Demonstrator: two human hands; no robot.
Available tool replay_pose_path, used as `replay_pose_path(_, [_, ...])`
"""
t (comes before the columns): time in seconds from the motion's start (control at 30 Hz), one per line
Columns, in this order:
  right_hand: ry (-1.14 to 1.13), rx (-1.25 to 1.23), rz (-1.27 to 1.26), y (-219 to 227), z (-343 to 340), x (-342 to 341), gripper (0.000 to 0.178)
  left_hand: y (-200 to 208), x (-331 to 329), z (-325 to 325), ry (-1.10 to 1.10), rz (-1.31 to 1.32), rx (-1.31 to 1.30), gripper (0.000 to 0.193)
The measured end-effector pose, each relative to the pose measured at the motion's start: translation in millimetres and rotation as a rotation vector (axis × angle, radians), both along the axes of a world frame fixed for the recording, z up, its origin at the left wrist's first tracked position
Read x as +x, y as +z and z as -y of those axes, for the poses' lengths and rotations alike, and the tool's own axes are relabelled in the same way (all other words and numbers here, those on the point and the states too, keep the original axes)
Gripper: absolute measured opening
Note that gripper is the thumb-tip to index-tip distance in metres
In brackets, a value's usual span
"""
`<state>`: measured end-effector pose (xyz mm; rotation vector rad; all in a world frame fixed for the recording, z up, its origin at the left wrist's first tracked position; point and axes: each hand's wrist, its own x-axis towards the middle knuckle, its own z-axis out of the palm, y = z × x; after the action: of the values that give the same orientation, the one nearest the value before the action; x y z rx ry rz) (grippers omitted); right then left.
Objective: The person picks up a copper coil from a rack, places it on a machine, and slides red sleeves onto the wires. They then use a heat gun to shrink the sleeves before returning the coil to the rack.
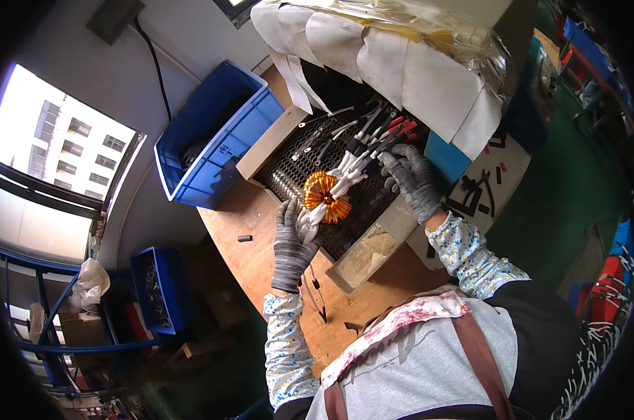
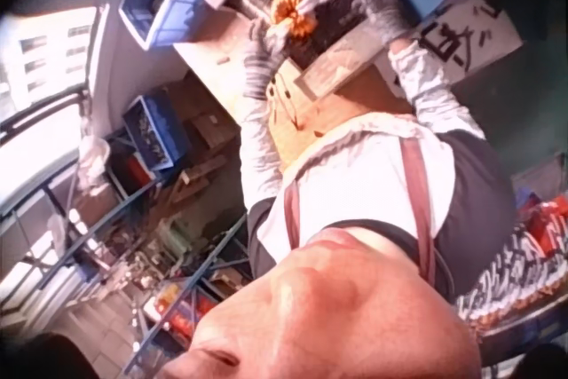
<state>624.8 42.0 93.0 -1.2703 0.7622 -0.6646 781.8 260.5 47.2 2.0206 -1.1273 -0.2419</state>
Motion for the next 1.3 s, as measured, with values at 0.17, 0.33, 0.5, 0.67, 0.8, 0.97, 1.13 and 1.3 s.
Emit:
replay_pose_path(0.17, [-0.122, 0.057, 0.097, -19.2, 12.7, 16.2, 0.019, 20.6, -44.6, -20.5, 0.101, -0.084, -0.124, 0.087])
replay_pose_path(0.33, [-0.166, 0.136, 0.272, -30.8, 13.5, 27.3, 0.018, 12.4, -75.5, -79.7, 0.19, 0.243, -0.015, 0.075])
replay_pose_path(0.5, [-0.226, 0.272, 0.314, -33.5, 17.3, 34.8, 0.02, 4.1, -116.3, -111.6, 0.213, 0.102, -0.044, 0.066])
replay_pose_path(0.67, [-0.25, 0.251, 0.33, -36.1, 21.3, 34.6, 0.017, -4.1, -137.9, -108.3, 0.284, -0.057, -0.111, 0.051])
replay_pose_path(0.8, [-0.158, -0.144, 0.214, -53.6, -3.9, 25.6, 0.048, -12.1, -131.2, -103.3, 0.271, -0.176, -0.156, 0.03])
replay_pose_path(0.97, [0.087, -1.059, -0.366, -35.7, -58.7, -6.1, 0.111, -78.5, -123.4, -116.9, 0.329, -0.725, -0.228, 0.011])
replay_pose_path(1.13, [0.026, -1.05, -0.538, -30.3, -66.7, 7.1, 0.11, -121.6, -112.6, -100.2, 0.262, -0.911, -0.264, 0.049])
replay_pose_path(1.3, [-0.171, -1.078, -0.445, -43.7, -63.8, 27.7, 0.102, -161.2, -96.9, -95.4, 0.27, -0.956, -0.222, 0.058])
